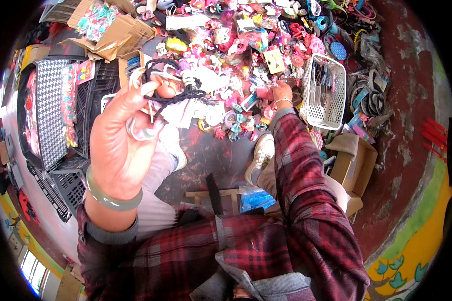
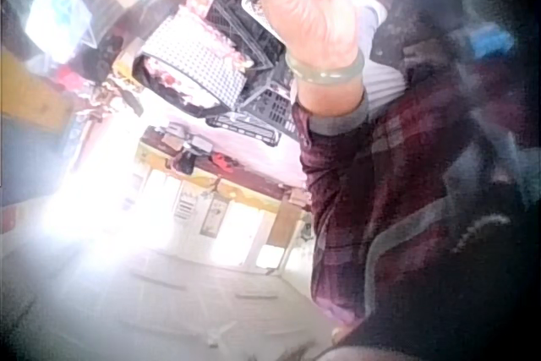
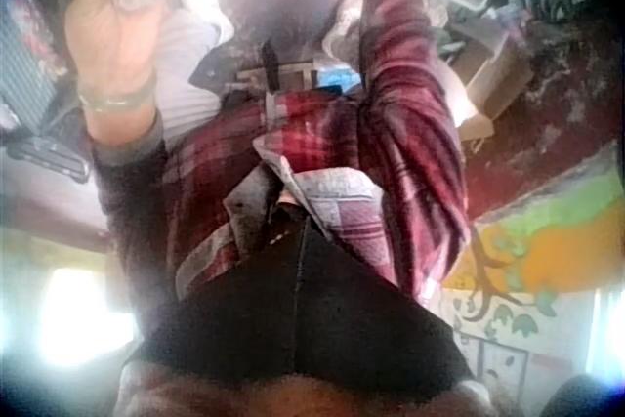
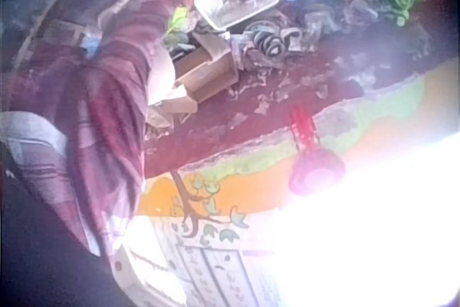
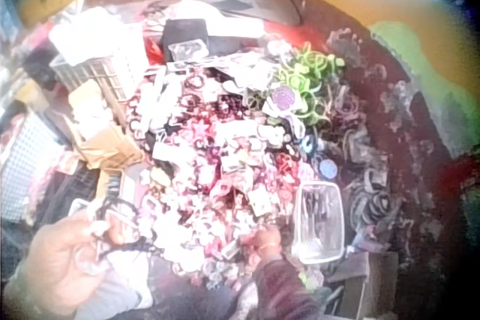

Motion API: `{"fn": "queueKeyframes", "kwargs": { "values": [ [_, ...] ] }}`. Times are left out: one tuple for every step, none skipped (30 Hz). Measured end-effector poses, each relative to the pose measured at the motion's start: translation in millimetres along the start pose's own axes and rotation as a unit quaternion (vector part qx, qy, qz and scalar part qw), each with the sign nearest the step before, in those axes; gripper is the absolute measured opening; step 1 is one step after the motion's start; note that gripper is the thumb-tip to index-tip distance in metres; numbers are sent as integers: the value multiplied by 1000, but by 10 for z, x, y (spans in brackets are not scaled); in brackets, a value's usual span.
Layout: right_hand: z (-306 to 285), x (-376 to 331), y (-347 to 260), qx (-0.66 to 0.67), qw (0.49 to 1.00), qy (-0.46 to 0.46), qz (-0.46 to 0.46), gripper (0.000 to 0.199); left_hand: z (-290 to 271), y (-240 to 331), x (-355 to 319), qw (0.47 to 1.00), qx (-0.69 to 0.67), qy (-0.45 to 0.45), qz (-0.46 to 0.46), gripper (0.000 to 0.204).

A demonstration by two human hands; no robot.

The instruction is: The person sits on the floor and sorts through a large pile of hair accessories, picking up hair ties and small packaged items. They wipe them with a white cloth and place them into a white plastic basket.

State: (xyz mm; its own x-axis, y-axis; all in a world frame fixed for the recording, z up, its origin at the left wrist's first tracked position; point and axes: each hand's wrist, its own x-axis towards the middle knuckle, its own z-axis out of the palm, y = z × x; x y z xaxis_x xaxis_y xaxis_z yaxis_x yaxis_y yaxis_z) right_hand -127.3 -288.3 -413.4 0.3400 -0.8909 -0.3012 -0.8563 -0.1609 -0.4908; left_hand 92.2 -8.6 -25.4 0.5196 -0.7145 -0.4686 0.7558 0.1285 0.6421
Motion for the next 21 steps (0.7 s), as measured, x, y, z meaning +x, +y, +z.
{"fn": "queueKeyframes", "kwargs": {
  "values": [
    [3,90,79,-29,998,-3,-53,40,17,7,14,1000,-5,-7,-7,19],
    [36,163,150,-56,993,-7,-106,44,33,10,37,1000,-10,-12,-13,19],
    [72,242,270,-85,984,-8,-156,47,63,12,62,1000,-13,-16,-18,19],
    [121,325,371,-92,985,-37,-144,52,100,8,89,999,-17,-20,-22,19],
    [169,314,263,-115,986,-68,-95,53,91,-9,109,999,-20,-14,-21,19],
    [178,253,-7,-139,984,-100,-50,54,71,-12,112,1000,-19,-2,-17,19],
    [160,179,-233,-164,978,-128,-2,56,70,-5,106,1000,-18,5,-15,18],
    [150,124,-342,-130,980,-148,27,50,71,2,102,1000,-18,9,-15,18],
    [234,71,-285,-78,991,-110,18,37,86,2,116,1000,-19,0,-19,19],
    [317,1,-222,-62,989,-131,-8,33,98,-1,133,999,-20,-9,-23,19],
    [390,-85,-231,-45,986,-155,-37,30,107,-4,142,999,-21,-14,-25,19],
    [409,-225,-374,-61,986,-154,-29,29,100,0,126,1000,-19,-11,-20,19],
    [392,-406,-512,-78,985,-153,-20,28,95,5,107,1000,-18,-8,-17,19],
    [382,-538,-547,-40,986,-159,-23,29,97,6,98,1000,-16,-10,-16,19],
    [358,-682,-616,-2,986,-166,-28,29,93,5,88,1000,-21,-7,-13,19],
    [333,-829,-687,7,991,-129,-38,28,91,0,76,1000,-26,-3,-10,19],
    [245,-976,-810,8,992,-117,-44,27,94,10,47,1000,-30,2,-6,19],
    [262,-1091,-779,37,994,-89,-52,25,72,19,41,999,-29,4,-16,20],
    [322,-1167,-717,67,994,-61,-61,24,66,14,31,999,-29,5,-16,20],
    [370,-1218,-702,87,994,-45,-53,21,66,5,16,999,-28,6,-15,20],
    [395,-1245,-674,145,988,-53,-23,20,71,-3,-2,999,-28,8,-14,21]
  ]
}}
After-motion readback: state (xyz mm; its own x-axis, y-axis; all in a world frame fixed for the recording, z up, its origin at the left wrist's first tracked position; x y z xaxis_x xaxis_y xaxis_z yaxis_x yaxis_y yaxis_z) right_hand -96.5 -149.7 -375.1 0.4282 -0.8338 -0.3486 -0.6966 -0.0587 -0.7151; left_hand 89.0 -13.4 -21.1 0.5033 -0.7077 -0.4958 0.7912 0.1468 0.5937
